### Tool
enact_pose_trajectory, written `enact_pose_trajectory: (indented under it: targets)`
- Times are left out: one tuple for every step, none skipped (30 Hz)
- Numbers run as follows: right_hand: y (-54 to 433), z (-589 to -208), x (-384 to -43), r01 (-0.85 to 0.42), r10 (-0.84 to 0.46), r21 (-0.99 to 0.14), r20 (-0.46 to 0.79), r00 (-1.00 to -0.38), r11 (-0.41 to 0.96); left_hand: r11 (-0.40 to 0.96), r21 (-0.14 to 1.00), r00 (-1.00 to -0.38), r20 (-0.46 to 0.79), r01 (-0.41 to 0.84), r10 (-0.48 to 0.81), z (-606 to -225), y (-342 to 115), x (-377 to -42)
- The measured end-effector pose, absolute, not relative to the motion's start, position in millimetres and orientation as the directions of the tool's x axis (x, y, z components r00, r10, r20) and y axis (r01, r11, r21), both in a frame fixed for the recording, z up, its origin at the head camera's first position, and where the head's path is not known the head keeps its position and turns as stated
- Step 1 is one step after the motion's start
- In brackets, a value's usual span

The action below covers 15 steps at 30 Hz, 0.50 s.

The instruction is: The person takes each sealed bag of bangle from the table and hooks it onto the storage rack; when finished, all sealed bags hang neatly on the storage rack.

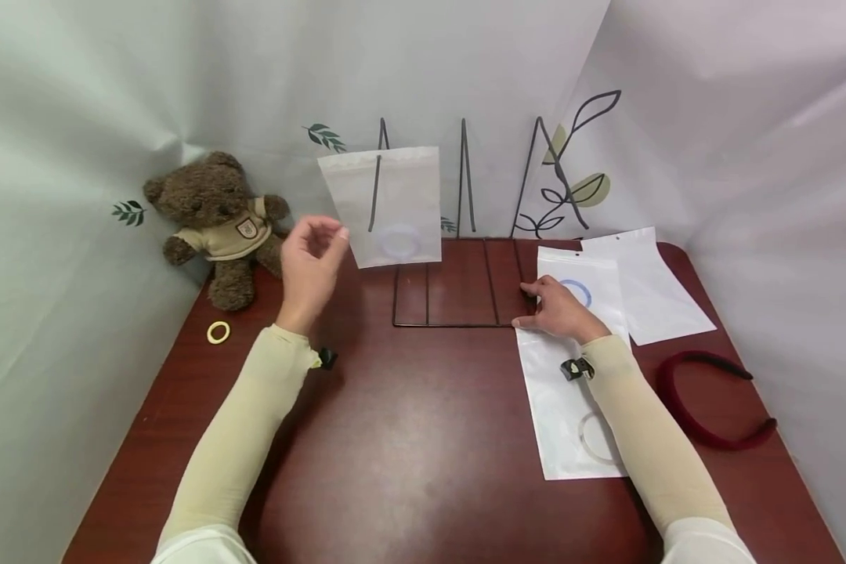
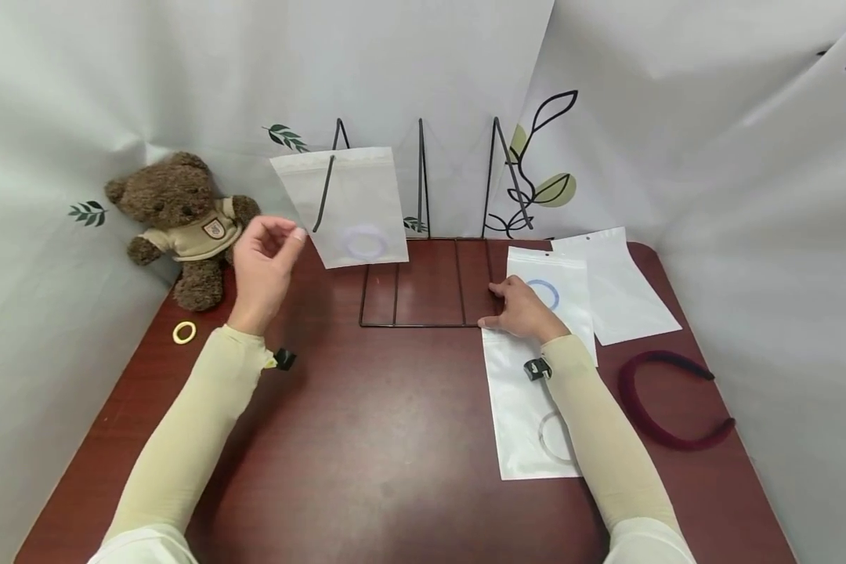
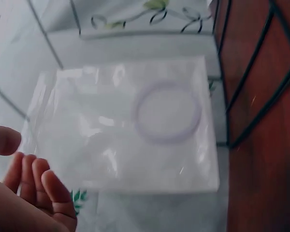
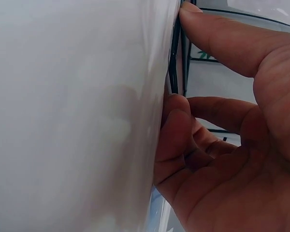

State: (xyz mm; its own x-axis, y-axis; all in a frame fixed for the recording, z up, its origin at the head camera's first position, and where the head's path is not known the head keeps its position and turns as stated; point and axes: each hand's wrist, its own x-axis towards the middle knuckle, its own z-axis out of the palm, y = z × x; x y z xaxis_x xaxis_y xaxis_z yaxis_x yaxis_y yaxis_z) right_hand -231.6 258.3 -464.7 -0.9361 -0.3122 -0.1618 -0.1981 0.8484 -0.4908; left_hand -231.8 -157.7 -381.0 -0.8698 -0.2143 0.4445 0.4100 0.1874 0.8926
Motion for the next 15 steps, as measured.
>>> enact_pose_trajectory:
  targets:
    - [258.9, -463.8, -231.0, -0.197, -0.311, -0.494, -0.160, -0.937, 0.847, 0.203, 0.898, -0.887, 0.425, 0.389, -0.179, -383.8, -154.5, -228.6]
    - [259.3, -463.3, -230.6, -0.195, -0.309, -0.494, -0.160, -0.938, 0.847, 0.220, 0.905, -0.904, 0.401, 0.365, -0.148, -386.5, -151.4, -225.6]
    - [259.6, -463.0, -230.3, -0.192, -0.307, -0.496, -0.161, -0.938, 0.847, 0.240, 0.910, -0.921, 0.373, 0.339, -0.113, -389.6, -148.9, -223.0]
    - [259.8, -462.7, -229.9, -0.191, -0.307, -0.497, -0.162, -0.938, 0.846, 0.266, 0.913, -0.937, 0.342, 0.311, -0.078, -392.9, -147.0, -220.9]
    - [259.8, -462.8, -229.7, -0.189, -0.308, -0.502, -0.166, -0.937, 0.844, 0.299, 0.911, -0.950, 0.310, 0.285, -0.041, -396.5, -145.7, -219.3]
    - [259.6, -463.1, -229.4, -0.186, -0.310, -0.505, -0.172, -0.935, 0.843, 0.333, 0.907, -0.962, 0.274, 0.257, -0.004, -400.4, -144.8, -217.8]
    - [259.4, -463.9, -229.4, -0.181, -0.308, -0.507, -0.179, -0.934, 0.843, 0.371, 0.900, -0.972, 0.234, 0.228, 0.029, -404.6, -144.2, -217.0]
    - [259.2, -464.3, -229.3, -0.178, -0.308, -0.507, -0.185, -0.933, 0.844, 0.408, 0.890, -0.979, 0.194, 0.204, 0.064, -408.8, -143.7, -216.3]
    - [258.6, -464.2, -229.1, -0.176, -0.307, -0.506, -0.187, -0.933, 0.844, 0.445, 0.877, -0.983, 0.151, 0.180, 0.100, -413.2, -143.4, -216.1]
    - [258.6, -464.9, -228.8, -0.175, -0.306, -0.508, -0.187, -0.933, 0.843, 0.477, 0.865, -0.986, 0.106, 0.156, 0.132, -417.9, -142.8, -216.2]
    - [258.6, -465.4, -228.6, -0.175, -0.305, -0.508, -0.185, -0.934, 0.844, 0.504, 0.853, -0.985, 0.063, 0.135, 0.159, -422.4, -142.3, -216.4]
    - [258.5, -465.6, -228.4, -0.176, -0.304, -0.507, -0.182, -0.935, 0.844, 0.524, 0.844, -0.983, 0.022, 0.115, 0.181, -426.3, -141.7, -216.6]
    - [258.3, -465.5, -228.3, -0.178, -0.304, -0.506, -0.178, -0.936, 0.844, 0.539, 0.837, -0.980, -0.014, 0.097, 0.198, -430.2, -141.1, -217.0]
    - [258.2, -465.3, -228.1, -0.182, -0.306, -0.505, -0.174, -0.936, 0.844, 0.544, 0.835, -0.976, -0.045, 0.079, 0.211, -433.6, -140.4, -217.2]
    - [258.1, -465.0, -228.1, -0.184, -0.306, -0.503, -0.171, -0.937, 0.844, 0.551, 0.832, -0.972, -0.074, 0.062, 0.222, -436.8, -139.7, -217.6]
